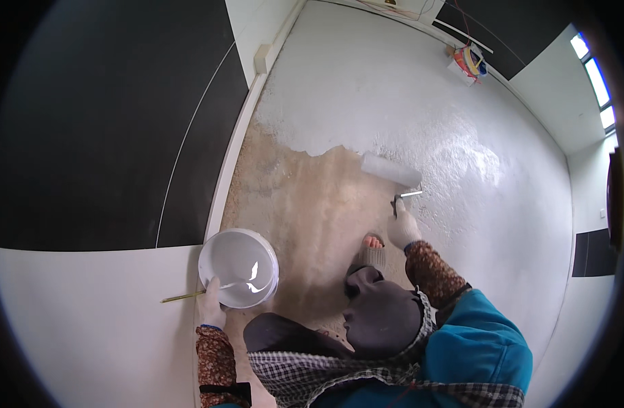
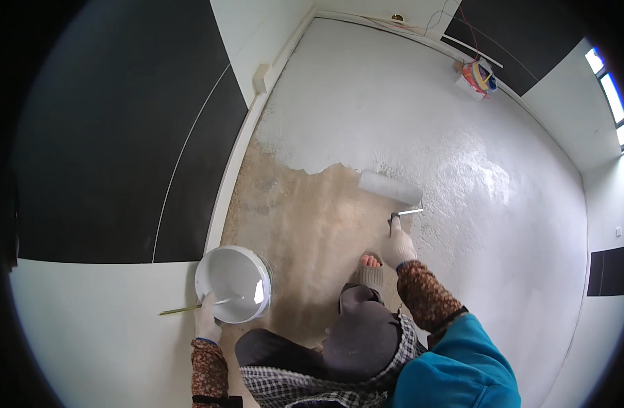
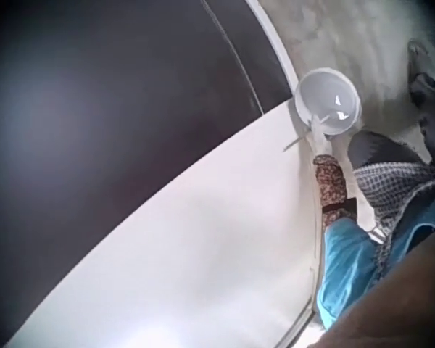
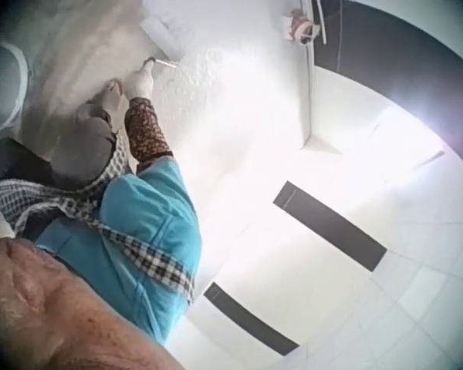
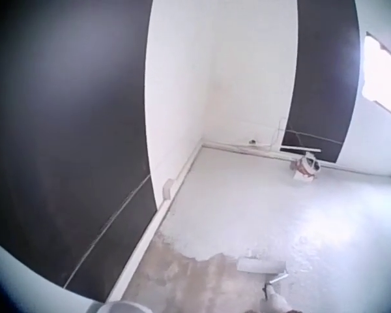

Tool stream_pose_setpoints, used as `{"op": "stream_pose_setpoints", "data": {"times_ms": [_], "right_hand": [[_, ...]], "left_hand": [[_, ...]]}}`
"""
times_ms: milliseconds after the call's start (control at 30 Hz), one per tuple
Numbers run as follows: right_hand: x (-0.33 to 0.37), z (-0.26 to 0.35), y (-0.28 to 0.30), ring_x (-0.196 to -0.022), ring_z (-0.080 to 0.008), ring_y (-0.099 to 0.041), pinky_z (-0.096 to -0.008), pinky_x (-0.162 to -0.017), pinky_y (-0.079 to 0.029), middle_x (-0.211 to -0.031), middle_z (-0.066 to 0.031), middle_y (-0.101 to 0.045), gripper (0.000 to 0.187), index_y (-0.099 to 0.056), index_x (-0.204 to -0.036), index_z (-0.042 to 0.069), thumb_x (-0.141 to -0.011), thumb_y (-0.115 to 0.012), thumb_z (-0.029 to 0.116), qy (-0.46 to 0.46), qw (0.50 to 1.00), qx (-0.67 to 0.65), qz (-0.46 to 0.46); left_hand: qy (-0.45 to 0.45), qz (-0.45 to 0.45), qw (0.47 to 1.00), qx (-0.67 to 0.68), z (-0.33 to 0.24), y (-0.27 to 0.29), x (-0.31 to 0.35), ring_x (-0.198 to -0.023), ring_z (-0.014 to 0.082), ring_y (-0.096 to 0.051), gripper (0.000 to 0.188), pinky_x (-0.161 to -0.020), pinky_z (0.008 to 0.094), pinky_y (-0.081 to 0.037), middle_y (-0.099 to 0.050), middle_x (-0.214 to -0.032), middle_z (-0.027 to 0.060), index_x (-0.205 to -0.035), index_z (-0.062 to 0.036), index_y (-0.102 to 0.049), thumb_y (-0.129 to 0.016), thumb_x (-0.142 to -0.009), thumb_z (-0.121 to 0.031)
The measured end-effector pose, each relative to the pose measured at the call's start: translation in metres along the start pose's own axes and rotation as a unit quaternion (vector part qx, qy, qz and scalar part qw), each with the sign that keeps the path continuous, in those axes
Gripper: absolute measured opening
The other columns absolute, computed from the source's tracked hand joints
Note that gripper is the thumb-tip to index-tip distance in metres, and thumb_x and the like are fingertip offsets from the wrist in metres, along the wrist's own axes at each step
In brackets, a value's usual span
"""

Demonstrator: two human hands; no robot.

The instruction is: The person is painting a floor using a paint roller and a bucket of white paint.

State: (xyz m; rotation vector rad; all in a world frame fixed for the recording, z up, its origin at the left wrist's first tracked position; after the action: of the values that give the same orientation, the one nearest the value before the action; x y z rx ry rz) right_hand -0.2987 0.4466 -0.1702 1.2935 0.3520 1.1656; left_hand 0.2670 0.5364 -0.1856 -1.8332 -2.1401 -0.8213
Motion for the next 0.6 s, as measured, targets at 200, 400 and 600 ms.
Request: {"op": "stream_pose_setpoints", "data": {"times_ms": [200, 400, 600], "right_hand": [[0.023, 0.006, -0.007, -0.100, -0.0426, -0.065, -0.0506, -0.085, -0.050, -0.102, -0.0325, -0.065, 0.065, -0.024, -0.153, 0.009, -0.092, -0.046, 0.017, -0.049, 0.995, 0.020, 0.089], [-0.106, 0.054, 0.015, -0.100, -0.0413, -0.066, -0.0497, -0.086, -0.050, -0.102, -0.0307, -0.066, 0.067, -0.020, -0.154, 0.011, -0.092, -0.045, 0.016, -0.046, 0.997, 0.017, 0.063], [-0.278, 0.119, 0.042, -0.110, -0.0440, -0.061, -0.0510, -0.095, -0.047, -0.116, -0.0325, -0.061, 0.064, -0.029, -0.151, 0.011, -0.089, -0.044, 0.014, 0.001, 1.000, -0.021, -0.015]], "left_hand": [[0.107, -0.059, 0.975, 0.184, -0.001, -0.008, 0.006, -0.110, 0.0236, -0.063, 0.049, -0.088, 0.0357, -0.054, -0.061, -0.122, 0.0158, -0.126, 0.0058, -0.056, -0.053, -0.098, -0.035], [0.163, -0.138, 0.975, 0.066, 0.028, 0.004, -0.003, -0.112, 0.0249, -0.060, 0.074, -0.090, 0.0337, -0.051, -0.056, -0.133, 0.0167, -0.137, 0.0049, -0.048, -0.041, -0.098, -0.058], [0.108, -0.178, 0.963, 0.173, 0.067, 0.017, -0.017, -0.119, 0.0242, -0.054, 0.062, -0.098, 0.0347, -0.046, -0.053, -0.135, 0.0145, -0.143, 0.0003, -0.041, -0.043, -0.102, -0.047]]}}
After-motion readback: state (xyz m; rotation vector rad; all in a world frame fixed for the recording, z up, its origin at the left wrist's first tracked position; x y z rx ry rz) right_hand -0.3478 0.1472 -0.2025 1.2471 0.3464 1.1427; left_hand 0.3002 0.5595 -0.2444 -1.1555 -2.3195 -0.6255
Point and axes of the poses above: each hand's wrist, its own x-axis away from the middle knuckle, its own y-axis out of the back of the hand, z = x × y, the point moved 10 cm from there along -x, towards the middle knuckle
